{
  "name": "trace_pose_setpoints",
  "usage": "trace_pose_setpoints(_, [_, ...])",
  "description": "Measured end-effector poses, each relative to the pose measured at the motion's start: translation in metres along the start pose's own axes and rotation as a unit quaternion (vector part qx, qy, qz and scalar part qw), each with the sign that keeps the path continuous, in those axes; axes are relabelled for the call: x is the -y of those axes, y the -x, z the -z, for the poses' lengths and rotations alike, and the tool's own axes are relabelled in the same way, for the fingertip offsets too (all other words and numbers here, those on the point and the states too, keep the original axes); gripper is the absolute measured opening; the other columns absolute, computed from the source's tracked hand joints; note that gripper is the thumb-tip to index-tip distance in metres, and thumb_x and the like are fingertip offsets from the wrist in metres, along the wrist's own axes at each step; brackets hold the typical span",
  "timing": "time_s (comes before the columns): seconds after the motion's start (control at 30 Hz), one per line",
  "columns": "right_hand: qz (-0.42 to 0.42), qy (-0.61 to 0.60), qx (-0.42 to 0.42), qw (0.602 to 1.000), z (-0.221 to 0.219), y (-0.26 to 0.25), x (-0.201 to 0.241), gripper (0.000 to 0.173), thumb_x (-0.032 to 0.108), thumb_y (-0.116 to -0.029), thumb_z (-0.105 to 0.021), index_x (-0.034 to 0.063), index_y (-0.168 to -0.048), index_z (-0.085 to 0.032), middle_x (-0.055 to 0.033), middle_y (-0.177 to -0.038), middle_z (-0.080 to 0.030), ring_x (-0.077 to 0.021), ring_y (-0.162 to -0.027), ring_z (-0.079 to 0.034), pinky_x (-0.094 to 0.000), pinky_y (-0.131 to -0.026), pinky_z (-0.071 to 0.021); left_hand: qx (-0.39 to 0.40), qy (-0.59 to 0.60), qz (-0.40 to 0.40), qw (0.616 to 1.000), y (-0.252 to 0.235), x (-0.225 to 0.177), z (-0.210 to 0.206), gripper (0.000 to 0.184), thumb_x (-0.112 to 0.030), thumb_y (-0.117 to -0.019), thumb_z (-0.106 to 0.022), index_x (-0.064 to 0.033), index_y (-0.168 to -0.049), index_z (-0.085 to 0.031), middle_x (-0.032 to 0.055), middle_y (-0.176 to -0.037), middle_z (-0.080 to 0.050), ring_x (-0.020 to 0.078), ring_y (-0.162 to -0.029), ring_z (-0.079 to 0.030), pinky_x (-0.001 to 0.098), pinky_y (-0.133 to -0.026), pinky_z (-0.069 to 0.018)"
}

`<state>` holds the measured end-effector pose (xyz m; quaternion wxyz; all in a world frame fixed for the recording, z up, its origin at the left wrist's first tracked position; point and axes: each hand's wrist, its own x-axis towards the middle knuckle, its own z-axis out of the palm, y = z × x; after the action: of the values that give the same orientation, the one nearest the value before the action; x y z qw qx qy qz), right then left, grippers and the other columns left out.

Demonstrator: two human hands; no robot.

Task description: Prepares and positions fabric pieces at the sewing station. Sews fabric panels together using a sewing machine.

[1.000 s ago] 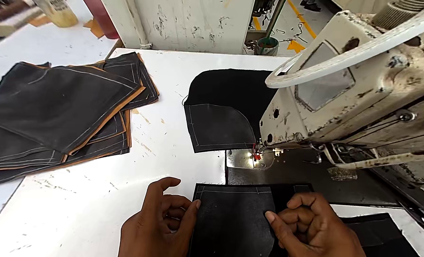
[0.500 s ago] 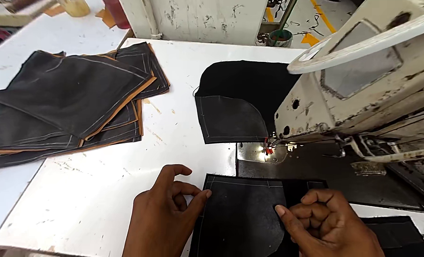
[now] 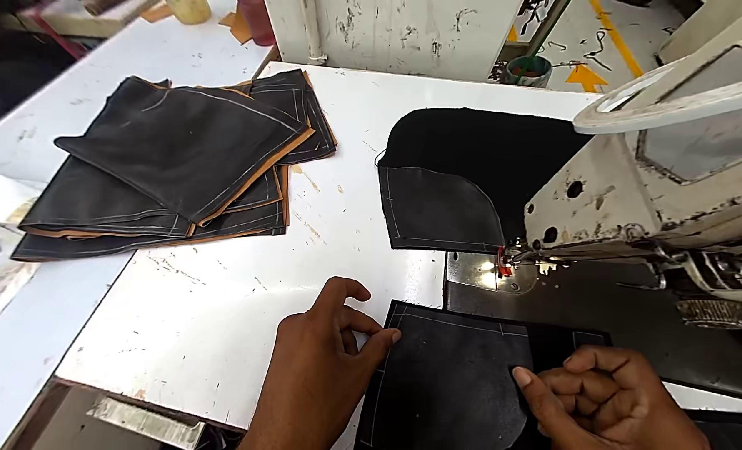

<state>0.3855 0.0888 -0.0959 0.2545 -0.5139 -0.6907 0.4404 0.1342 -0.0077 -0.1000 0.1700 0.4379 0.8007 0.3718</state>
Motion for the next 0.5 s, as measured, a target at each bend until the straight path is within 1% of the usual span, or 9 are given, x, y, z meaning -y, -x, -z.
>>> trace_pose_setpoints(0.1, [-0.001,-0.005,0.001,1.0,0.0001,-0.0003,-0.0002,0.039,0.011,-0.0894,-0.079,0.0049,-0.111,-0.047,-0.003,-0.078,-0.073,-0.0146,-0.056,-0.069,-0.0297,-0.044,-0.0573,-0.004,-0.009,-0.006,1.0,0.0003,0.0002,-0.0007,0.038,-0.045,-0.0822,-0.081,-0.0259,-0.108,-0.062,-0.0189,-0.073,-0.072,-0.0048,-0.047,-0.053,0.0148,-0.039,-0.0378])
trace_pose_setpoints(0.2, [0.001,-0.008,0.003,1.0,0.0,-0.0002,0.0,0.039,0.011,-0.0893,-0.079,0.0049,-0.111,-0.047,-0.0026,-0.078,-0.072,-0.0141,-0.057,-0.069,-0.0295,-0.044,-0.0576,-0.005,-0.01,-0.008,1.0,0.0004,0.0003,-0.0007,0.038,-0.044,-0.0823,-0.082,-0.0251,-0.108,-0.062,-0.0189,-0.076,-0.073,-0.0047,-0.048,-0.056,0.0148,-0.039,-0.0399])
trace_pose_setpoints(0.3, [-0.004,-0.004,-0.001,1.0,0.0,0.0,-0.0002,0.039,0.013,-0.0892,-0.08,0.0056,-0.111,-0.048,-0.0022,-0.078,-0.073,-0.0148,-0.057,-0.07,-0.0302,-0.044,-0.0583,-0.003,-0.009,-0.004,1.0,0.0006,-0.0001,-0.0004,0.039,-0.044,-0.0822,-0.082,-0.0241,-0.109,-0.062,-0.0183,-0.076,-0.074,-0.0039,-0.048,-0.056,0.0153,-0.039,-0.04])
trace_pose_setpoints(0.43, [-0.012,0.004,-0.003,1.0,-0.0001,0.001,-0.0001,0.04,0.016,-0.0889,-0.081,0.0068,-0.111,-0.049,-0.001,-0.079,-0.073,-0.0146,-0.058,-0.07,-0.0306,-0.044,-0.0588,0.008,-0.014,0.0,1.0,0.0007,-0.0018,0.0015,0.039,-0.043,-0.0826,-0.082,-0.0225,-0.109,-0.062,-0.0177,-0.078,-0.074,-0.0031,-0.05,-0.059,0.0162,-0.04,-0.0434])
trace_pose_setpoints(0.5, [-0.01,0.006,-0.003,1.0,-0.0001,0.0011,-0.0006,0.039,0.017,-0.089,-0.081,0.007,-0.111,-0.049,-0.0003,-0.079,-0.073,-0.014,-0.059,-0.07,-0.0301,-0.045,-0.0589,0.011,-0.013,0.0,1.0,0.001,-0.003,0.0022,0.039,-0.042,-0.0828,-0.083,-0.0212,-0.109,-0.062,-0.0168,-0.077,-0.074,-0.0026,-0.05,-0.058,0.0168,-0.04,-0.0428])
